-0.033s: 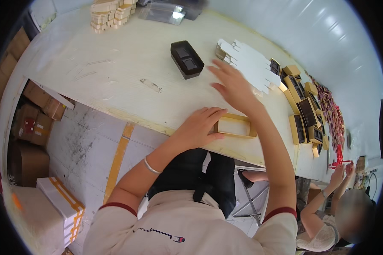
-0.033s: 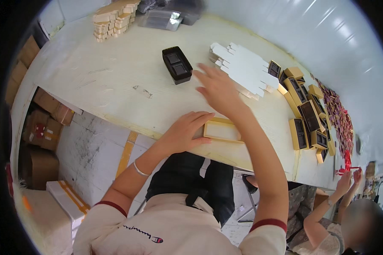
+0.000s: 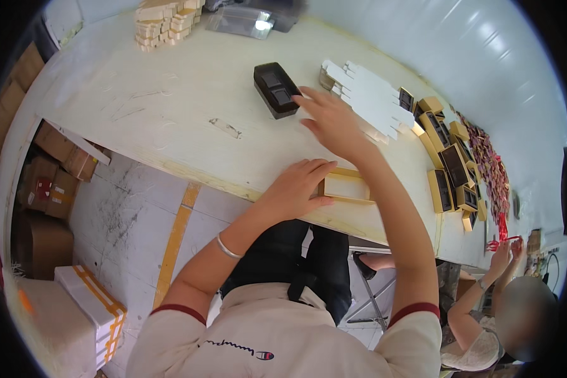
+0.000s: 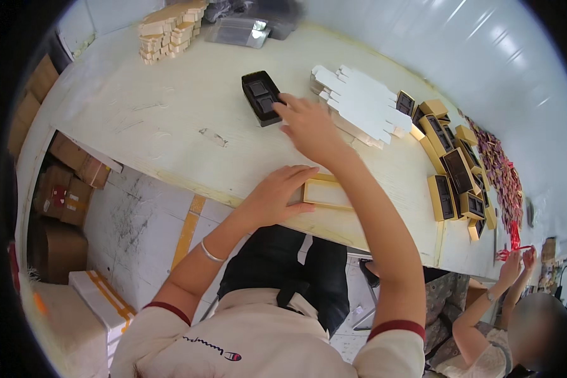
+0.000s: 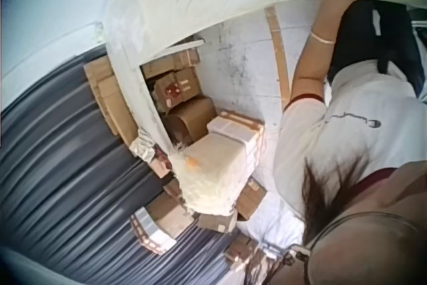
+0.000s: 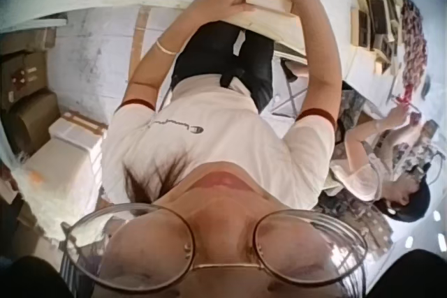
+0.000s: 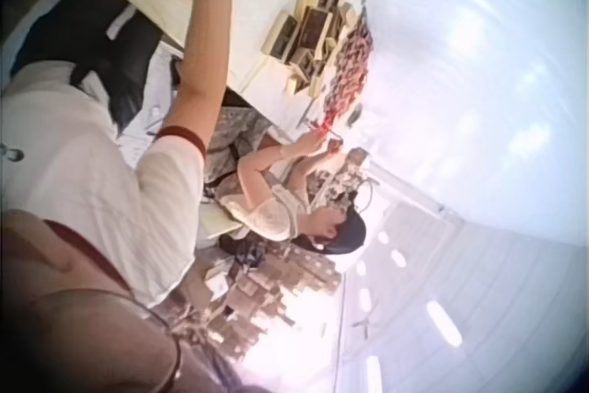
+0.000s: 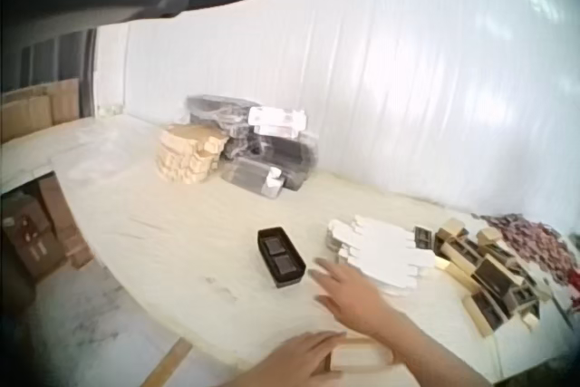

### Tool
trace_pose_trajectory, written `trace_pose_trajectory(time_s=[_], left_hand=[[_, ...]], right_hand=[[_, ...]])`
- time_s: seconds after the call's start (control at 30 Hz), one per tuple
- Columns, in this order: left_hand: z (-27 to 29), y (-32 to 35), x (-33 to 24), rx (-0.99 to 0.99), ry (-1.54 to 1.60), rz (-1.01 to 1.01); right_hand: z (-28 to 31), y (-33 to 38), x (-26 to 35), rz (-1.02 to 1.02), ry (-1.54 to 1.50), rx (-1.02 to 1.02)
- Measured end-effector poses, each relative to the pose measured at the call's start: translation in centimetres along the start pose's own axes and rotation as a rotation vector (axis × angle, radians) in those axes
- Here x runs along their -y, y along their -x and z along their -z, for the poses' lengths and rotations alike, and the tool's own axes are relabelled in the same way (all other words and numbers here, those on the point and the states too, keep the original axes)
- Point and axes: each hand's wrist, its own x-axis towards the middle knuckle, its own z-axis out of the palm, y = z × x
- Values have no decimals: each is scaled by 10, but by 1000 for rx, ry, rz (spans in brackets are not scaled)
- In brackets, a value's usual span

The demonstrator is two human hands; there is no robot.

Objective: The person folds flat cardboard pieces into small rectangular boxes and inserts dark rectangular inserts into them. The person repeats this process multiple times, stacking the finished boxes on the table.

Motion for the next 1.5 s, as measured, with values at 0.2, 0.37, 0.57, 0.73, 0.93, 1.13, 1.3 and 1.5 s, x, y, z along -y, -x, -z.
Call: trace_pose_trajectory(time_s=[0.2, 0.37, 0.57, 0.73, 0.93, 1.13, 1.3, 1.5], left_hand=[[1, -1, 1, 12, 113, 22], [-2, 1, 4, -20, 73, 4], [-1, 1, 3, 8, 63, 26], [0, 5, 8, -9, 72, 8], [0, -2, -4, 82, 37, 76], [6, -6, -1, 155, 145, 161], [12, -10, 3, 248, 105, 53], [18, -20, 16, 392, 92, 5]], right_hand=[[-42, -50, -6, 22, 201, 187], [-20, -54, -3, -125, -49, 87], [17, -39, 5, -491, -492, -292], [110, 70, 20, -658, -1304, -498], [113, 197, 30, -1189, -1424, -367], [68, 190, 18, -1190, -1675, -237], [78, 195, 4, -1195, -1578, -155], [67, 178, 28, -906, -746, -264]])
